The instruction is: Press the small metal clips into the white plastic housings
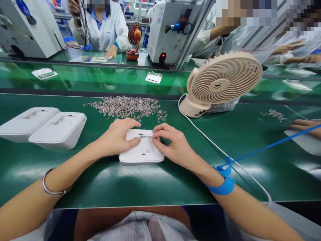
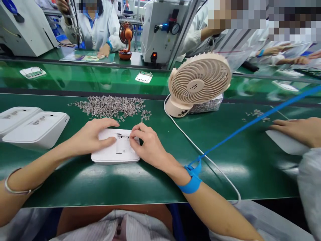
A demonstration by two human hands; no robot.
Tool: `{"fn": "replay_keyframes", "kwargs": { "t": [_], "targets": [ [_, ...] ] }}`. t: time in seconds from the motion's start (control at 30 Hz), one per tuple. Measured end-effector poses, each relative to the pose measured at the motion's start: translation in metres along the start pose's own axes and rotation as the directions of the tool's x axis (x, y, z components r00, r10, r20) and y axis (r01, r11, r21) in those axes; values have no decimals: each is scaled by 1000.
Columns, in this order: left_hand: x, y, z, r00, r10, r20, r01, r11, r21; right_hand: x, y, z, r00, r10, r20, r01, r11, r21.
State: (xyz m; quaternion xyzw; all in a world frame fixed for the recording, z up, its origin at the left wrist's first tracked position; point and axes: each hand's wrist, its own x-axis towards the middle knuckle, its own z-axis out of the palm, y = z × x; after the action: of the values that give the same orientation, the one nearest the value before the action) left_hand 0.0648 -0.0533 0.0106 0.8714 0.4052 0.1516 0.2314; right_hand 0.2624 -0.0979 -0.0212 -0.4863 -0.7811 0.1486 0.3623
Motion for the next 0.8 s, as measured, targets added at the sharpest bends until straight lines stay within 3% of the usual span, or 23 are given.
{"fn": "replay_keyframes", "kwargs": {
  "t": [0.13, 0.37, 0.63, 0.8],
  "targets": [
    [-11, 18, 14, 1000, 13, -20, -9, 982, 190, 1, 5, 7, 998, -46, -51, 42, 996, -78],
    [-13, 19, 15, 998, 41, 39, -50, 968, 245, 1, 5, 13, 991, -95, -92, 79, 983, -167],
    [-15, 26, 14, 995, 39, 94, -72, 922, 379, -1, 6, 13, 994, -53, -92, 41, 991, -124],
    [-17, 29, 15, 994, 52, 93, -88, 891, 445, -2, 5, 2, 999, -36, -26, 36, 999, -13]
  ]
}}
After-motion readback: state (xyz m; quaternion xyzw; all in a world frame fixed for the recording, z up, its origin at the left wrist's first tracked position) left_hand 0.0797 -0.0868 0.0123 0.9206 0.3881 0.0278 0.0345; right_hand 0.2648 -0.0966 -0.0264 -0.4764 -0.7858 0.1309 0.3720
